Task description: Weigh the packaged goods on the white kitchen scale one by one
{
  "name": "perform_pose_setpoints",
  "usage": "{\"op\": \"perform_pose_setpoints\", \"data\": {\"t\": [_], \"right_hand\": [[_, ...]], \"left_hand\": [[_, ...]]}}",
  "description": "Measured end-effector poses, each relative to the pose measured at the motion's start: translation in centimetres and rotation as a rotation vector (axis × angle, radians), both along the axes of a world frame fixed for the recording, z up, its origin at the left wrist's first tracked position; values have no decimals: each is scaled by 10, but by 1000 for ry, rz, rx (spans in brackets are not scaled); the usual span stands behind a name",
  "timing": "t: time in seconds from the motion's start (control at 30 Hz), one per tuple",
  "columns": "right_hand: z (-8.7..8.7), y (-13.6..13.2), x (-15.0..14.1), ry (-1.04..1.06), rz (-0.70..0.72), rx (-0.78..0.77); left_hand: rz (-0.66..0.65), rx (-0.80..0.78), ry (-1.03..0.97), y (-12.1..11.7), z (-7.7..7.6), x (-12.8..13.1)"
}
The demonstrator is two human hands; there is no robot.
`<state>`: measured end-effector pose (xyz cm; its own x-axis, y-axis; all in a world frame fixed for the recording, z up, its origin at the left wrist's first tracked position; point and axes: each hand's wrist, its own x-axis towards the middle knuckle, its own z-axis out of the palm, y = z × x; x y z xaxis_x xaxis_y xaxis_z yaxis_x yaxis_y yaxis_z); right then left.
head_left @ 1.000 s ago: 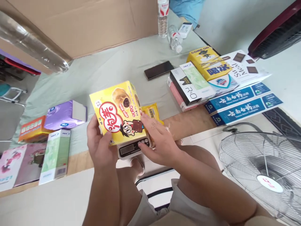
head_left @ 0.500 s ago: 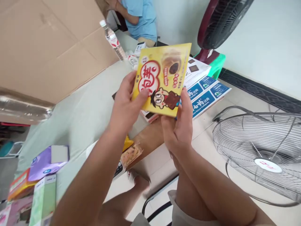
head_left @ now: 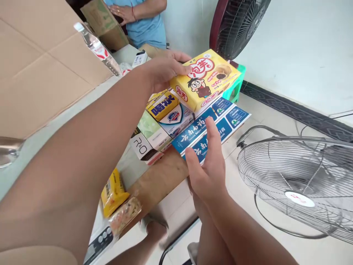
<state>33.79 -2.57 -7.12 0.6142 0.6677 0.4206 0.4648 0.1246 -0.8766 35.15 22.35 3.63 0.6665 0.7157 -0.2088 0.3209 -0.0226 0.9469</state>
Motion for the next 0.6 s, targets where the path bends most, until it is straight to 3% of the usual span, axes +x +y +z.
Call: {"op": "perform_pose_setpoints", "data": {"t": [0.2,0.43,0.53,0.6], "right_hand": [[12,-1,-6,11,-11,-62],[7,-15,34,-129,-139,23],[-5,-23,53,-197,-152,-15],[-14,-26,60,-216,-139,21]], "left_hand": [[21,-41,18,-8,-4,-2],[-212,-238,-107,-70,-3,-7],[-169,-234,-65,-81,-23,-1],[26,-83,-89,-80,-46,7]]}}
